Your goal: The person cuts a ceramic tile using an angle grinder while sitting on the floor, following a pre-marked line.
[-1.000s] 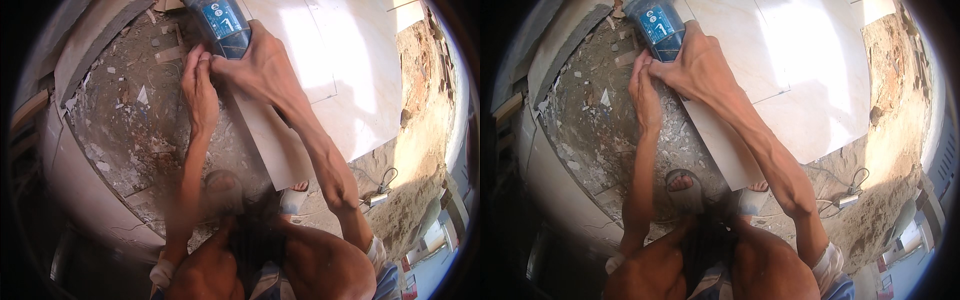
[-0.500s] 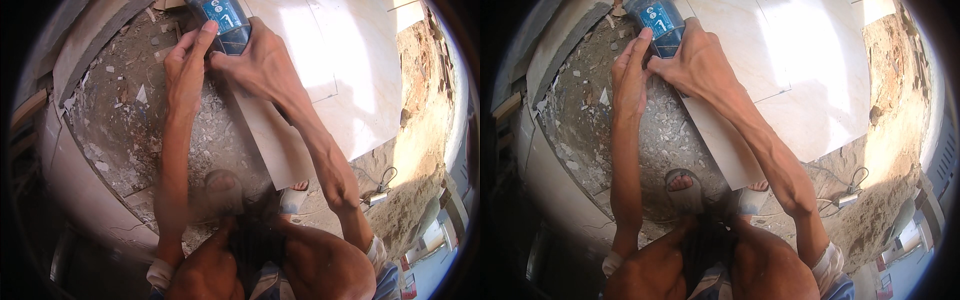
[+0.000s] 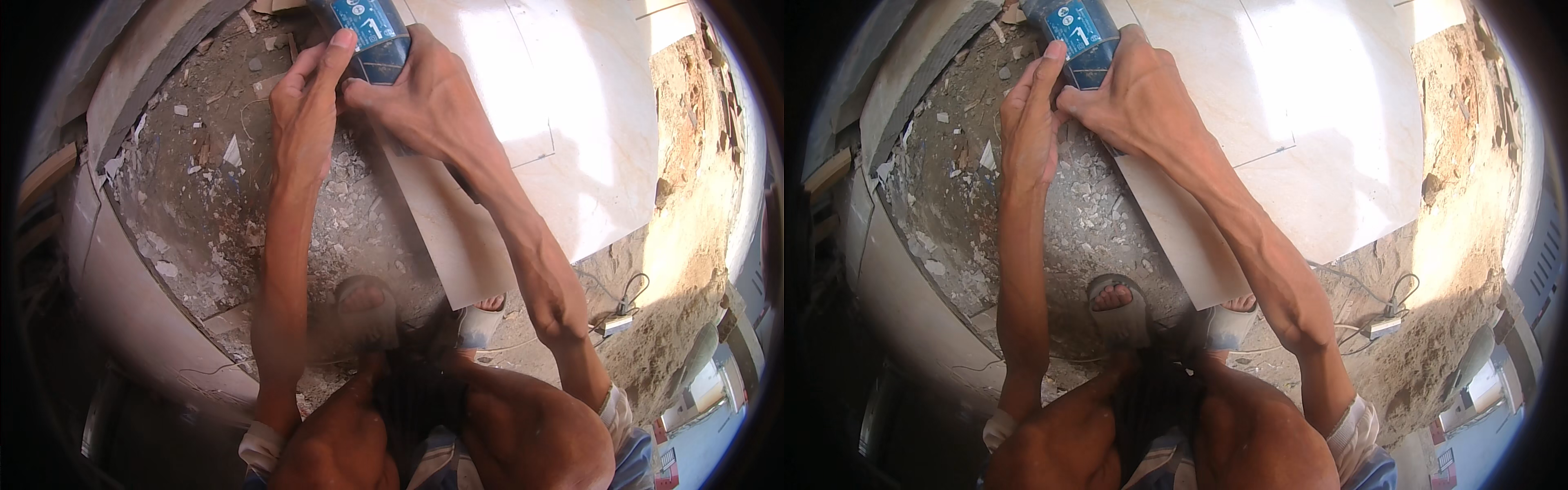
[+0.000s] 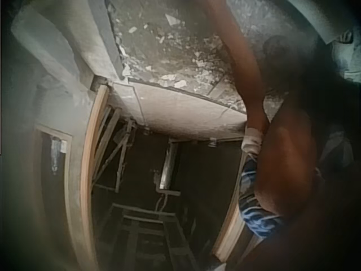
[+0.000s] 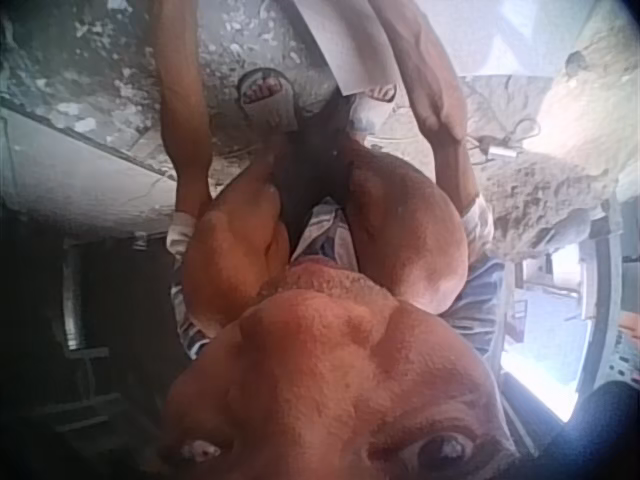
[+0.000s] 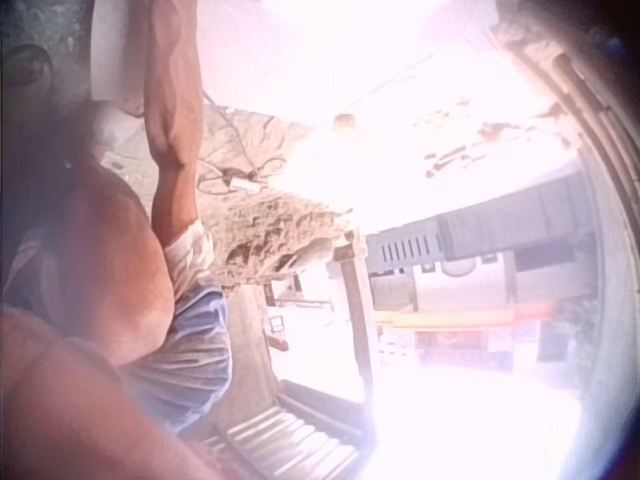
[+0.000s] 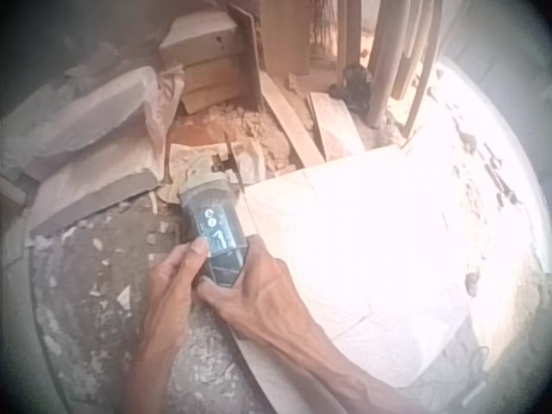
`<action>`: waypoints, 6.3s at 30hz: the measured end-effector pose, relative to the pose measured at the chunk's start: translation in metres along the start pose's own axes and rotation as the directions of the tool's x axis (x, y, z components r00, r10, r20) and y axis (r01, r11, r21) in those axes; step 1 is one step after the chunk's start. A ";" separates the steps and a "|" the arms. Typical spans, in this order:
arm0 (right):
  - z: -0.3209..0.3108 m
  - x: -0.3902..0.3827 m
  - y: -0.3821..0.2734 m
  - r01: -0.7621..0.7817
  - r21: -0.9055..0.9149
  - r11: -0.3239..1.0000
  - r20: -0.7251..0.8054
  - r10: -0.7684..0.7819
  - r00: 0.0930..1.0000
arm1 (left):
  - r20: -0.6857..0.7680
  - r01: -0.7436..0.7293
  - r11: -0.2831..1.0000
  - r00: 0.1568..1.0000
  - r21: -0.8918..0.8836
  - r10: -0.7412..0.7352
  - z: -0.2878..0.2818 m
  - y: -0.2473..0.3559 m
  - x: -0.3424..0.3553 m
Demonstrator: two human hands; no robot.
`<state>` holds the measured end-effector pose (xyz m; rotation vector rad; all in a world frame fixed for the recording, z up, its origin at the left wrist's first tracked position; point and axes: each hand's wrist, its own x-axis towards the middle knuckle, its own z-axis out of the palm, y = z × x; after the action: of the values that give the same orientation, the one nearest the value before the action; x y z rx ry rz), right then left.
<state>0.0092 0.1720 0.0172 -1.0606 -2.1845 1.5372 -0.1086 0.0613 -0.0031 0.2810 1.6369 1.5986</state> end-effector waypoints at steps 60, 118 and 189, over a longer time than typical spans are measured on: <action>-0.006 0.008 -0.001 -0.061 -0.001 0.998 0.055 0.061 0.997 | -0.075 0.025 0.996 0.997 -0.080 -0.031 -0.007 -0.027 0.018; -0.015 -0.025 -0.007 -0.068 0.044 0.997 0.046 0.066 0.997 | -0.089 0.049 0.996 0.994 -0.076 -0.056 -0.019 -0.036 0.020; -0.037 -0.085 -0.004 -0.278 0.076 0.958 0.177 0.261 0.949 | -0.101 0.049 0.999 0.994 0.008 -0.048 -0.023 -0.037 0.024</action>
<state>0.0884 0.1383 0.0510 -1.2850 -2.1081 1.8944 -0.1262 0.0537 -0.0492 0.1672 1.7164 1.5904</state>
